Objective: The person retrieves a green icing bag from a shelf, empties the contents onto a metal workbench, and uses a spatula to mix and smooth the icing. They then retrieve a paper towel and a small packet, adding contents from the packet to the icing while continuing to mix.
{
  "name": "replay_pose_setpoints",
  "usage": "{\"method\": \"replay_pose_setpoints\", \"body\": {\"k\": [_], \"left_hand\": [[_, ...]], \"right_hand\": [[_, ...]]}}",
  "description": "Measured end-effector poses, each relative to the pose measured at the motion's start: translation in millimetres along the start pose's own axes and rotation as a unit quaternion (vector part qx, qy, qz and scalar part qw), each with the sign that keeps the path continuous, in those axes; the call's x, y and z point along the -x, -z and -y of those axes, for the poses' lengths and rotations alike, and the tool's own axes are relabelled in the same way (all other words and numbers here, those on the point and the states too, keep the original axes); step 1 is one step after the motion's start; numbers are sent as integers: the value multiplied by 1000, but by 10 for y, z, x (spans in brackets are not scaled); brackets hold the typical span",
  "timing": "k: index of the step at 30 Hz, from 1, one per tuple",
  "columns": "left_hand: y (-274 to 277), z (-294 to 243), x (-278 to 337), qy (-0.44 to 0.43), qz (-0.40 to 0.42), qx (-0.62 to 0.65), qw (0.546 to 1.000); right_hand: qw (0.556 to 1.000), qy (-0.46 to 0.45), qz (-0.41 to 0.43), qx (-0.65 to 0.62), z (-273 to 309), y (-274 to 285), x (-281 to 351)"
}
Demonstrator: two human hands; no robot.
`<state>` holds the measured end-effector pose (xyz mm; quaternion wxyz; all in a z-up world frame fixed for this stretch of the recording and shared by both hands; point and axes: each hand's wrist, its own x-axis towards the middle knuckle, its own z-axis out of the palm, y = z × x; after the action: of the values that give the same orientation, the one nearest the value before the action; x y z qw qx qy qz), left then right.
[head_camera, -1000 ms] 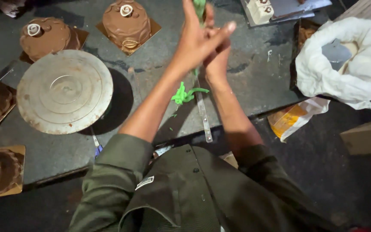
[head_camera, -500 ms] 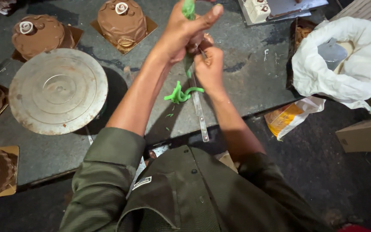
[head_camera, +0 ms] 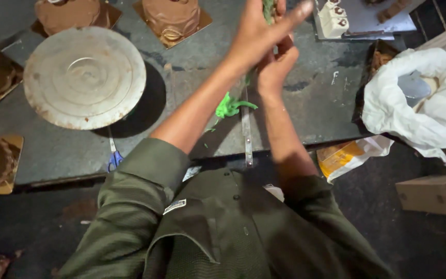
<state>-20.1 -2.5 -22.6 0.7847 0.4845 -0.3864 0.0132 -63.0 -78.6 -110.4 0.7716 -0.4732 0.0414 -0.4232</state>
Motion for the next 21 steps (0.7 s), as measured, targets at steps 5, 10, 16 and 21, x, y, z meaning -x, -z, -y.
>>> {"method": "replay_pose_setpoints", "body": {"k": [5,10,16,21], "left_hand": [[35,171,295,103,-166,-107,975],[232,285,286,198,-168,33,965],[209,352,166,189,-85,67,976],[213,307,44,138,-24,114,984]], "right_hand": [[886,65,186,420,114,258,58],[888,13,309,340,-8,405,201],[951,85,179,239,-259,400,291],[962,104,83,236,-268,158,225]]}}
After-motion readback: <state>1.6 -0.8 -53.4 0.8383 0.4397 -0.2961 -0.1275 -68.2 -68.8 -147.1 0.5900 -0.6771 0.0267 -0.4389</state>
